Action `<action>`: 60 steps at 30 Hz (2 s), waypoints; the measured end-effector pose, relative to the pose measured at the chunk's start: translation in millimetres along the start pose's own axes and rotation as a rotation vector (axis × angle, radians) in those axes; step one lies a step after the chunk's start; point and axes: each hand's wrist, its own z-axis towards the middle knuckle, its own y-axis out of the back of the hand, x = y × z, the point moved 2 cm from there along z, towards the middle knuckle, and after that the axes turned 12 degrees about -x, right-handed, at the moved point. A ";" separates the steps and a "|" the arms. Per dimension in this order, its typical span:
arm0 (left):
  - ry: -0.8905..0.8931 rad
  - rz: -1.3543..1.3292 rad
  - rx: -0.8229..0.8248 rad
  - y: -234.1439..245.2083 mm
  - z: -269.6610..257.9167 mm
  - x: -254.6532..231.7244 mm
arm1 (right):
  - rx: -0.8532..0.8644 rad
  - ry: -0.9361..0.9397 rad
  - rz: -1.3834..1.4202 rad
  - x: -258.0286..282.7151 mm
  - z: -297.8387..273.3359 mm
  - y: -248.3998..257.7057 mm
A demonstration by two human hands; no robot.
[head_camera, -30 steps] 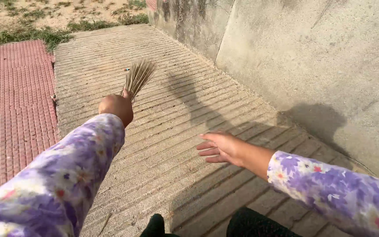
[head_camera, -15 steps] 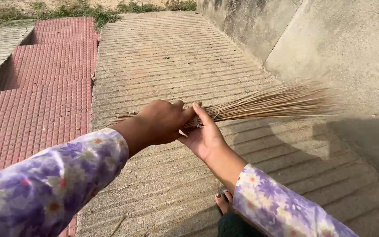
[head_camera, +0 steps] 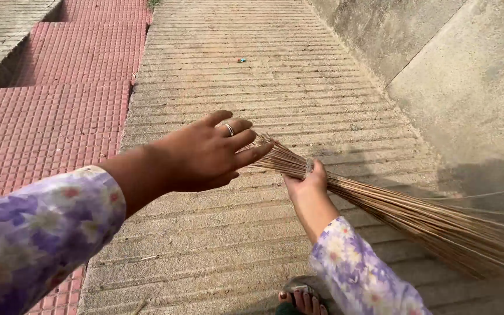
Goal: Shaking and striking a bundle of broom material against concrete stairs to clean it.
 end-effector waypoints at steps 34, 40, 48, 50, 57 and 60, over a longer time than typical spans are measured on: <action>-0.130 0.024 0.328 -125.6 116.8 109.1 | 0.235 -0.155 -0.637 -35.8 233.4 -127.4; 0.011 -0.049 0.380 -100.7 151.0 117.9 | 0.484 0.333 -1.380 4.4 101.4 -167.5; 0.231 -0.037 0.498 -133.1 50.8 125.7 | -0.288 0.441 -0.681 -25.0 165.3 -126.4; 0.299 -0.027 0.561 -123.9 17.0 133.1 | -0.202 0.369 -0.846 -26.7 184.9 -131.0; 0.383 0.069 0.416 -61.4 -54.9 132.9 | 0.699 0.091 -1.446 -33.5 110.4 -157.5; 0.205 0.022 -0.114 -35.0 -80.8 129.6 | 0.798 0.888 -2.181 0.8 22.8 -187.4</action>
